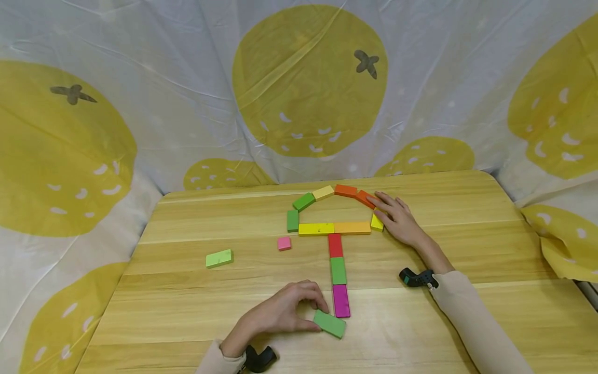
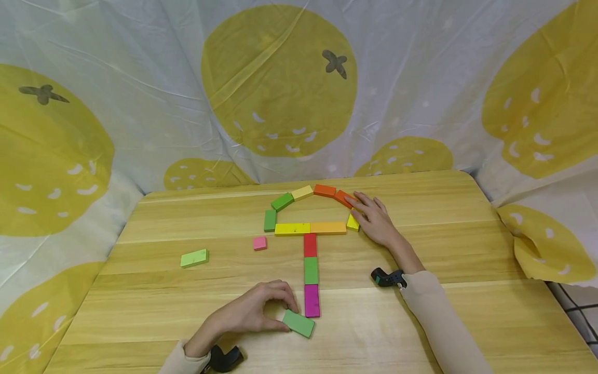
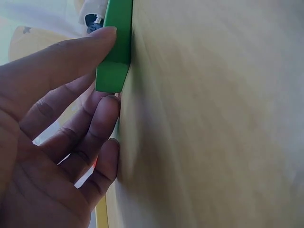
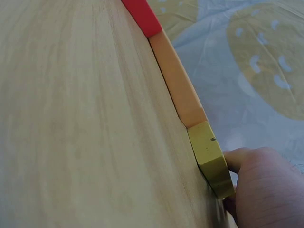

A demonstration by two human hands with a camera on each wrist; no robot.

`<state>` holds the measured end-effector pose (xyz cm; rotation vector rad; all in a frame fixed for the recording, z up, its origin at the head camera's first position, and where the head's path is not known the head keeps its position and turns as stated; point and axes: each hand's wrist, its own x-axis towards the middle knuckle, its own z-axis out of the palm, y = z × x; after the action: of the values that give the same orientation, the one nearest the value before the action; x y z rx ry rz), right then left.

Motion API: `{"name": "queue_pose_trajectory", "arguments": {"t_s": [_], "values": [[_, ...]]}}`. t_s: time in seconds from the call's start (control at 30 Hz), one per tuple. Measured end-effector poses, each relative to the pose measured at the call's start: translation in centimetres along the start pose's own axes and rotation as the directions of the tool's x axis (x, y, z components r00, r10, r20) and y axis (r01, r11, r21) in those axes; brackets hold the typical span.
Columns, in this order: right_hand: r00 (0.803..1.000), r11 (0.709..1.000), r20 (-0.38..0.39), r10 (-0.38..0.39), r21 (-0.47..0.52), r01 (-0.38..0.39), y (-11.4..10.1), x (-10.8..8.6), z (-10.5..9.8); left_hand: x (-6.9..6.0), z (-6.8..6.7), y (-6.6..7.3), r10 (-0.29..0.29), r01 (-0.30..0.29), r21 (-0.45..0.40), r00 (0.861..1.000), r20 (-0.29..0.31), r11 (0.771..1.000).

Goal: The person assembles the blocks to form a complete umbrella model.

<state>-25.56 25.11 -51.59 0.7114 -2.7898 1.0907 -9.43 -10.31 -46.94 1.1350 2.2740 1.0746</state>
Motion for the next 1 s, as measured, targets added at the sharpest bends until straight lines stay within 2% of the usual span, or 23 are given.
{"name": "queue_pose_trajectory", "arguments": {"t_s": [0.13, 0.23, 0.33, 0.4, 0.43, 0.5, 0.6, 0.67, 0.73, 0.8, 0.87, 0.93, 1.0], "values": [[1.0, 1.0, -0.002, 0.004, -0.003, -0.004, 0.2, 0.0, 0.1, -0.1, -0.1, -0.3, 0.008, -0.008, -0.021, 1.0, -0.001, 1.0], [1.0, 1.0, -0.003, 0.002, -0.002, -0.002, 0.2, 0.0, 0.1, -0.4, -0.7, -0.6, -0.01, 0.008, -0.067, 1.0, -0.018, 0.998], [1.0, 1.0, -0.006, -0.003, 0.0, 0.003, 0.2, -0.1, 0.1, -1.1, -2.1, -1.1, -0.026, 0.018, -0.087, 0.996, -0.089, 0.996], [1.0, 1.0, -0.008, -0.005, -0.001, 0.005, 0.2, -0.1, 0.1, -1.9, -3.5, -1.5, -0.046, 0.036, -0.058, 0.983, -0.177, 0.998], [1.0, 1.0, -0.01, -0.006, -0.001, 0.006, 0.2, -0.1, 0.2, -2.4, -4.3, -1.8, -0.051, 0.046, -0.03, 0.972, -0.229, 0.999], [1.0, 1.0, -0.015, -0.012, -0.003, 0.011, 0.3, -0.1, 0.2, -3.7, -6.1, -2.4, -0.073, 0.093, 0.042, 0.935, -0.346, 0.995], [1.0, 1.0, -0.024, -0.017, -0.003, 0.017, 0.3, -0.1, 0.2, -6.1, -8.9, -3.9, -0.121, 0.204, 0.113, 0.855, -0.504, 0.972], [0.999, 1.0, -0.028, -0.019, -0.001, 0.019, 0.2, -0.1, 0.2, -8.0, -10.5, -5.0, -0.164, 0.285, 0.124, 0.8, -0.576, 0.951], [0.999, 1.0, -0.031, -0.017, 0.002, 0.017, 0.1, -0.1, 0.2, -9.9, -11.8, -6.2, -0.21, 0.35, 0.118, 0.763, -0.611, 0.929], [0.999, 1.0, -0.028, -0.015, 0.003, 0.015, 0.1, -0.1, 0.2, -11.7, -12.7, -7.1, -0.261, 0.411, 0.112, 0.742, -0.618, 0.905], [1.0, 1.0, -0.026, -0.013, 0.003, 0.013, 0.1, 0.0, 0.2, -13.1, -13.2, -7.8, -0.298, 0.447, 0.105, 0.736, -0.608, 0.888], [1.0, 1.0, -0.02, -0.008, 0.003, 0.008, 0.2, 0.0, 0.2, -14.0, -13.5, -8.4, -0.312, 0.463, 0.114, 0.74, -0.596, 0.879], [1.0, 1.0, -0.012, 0.002, 0.003, -0.002, 0.2, 0.0, 0.2, -14.5, -13.5, -8.8, -0.311, 0.461, 0.124, 0.75, -0.583, 0.879]]}}
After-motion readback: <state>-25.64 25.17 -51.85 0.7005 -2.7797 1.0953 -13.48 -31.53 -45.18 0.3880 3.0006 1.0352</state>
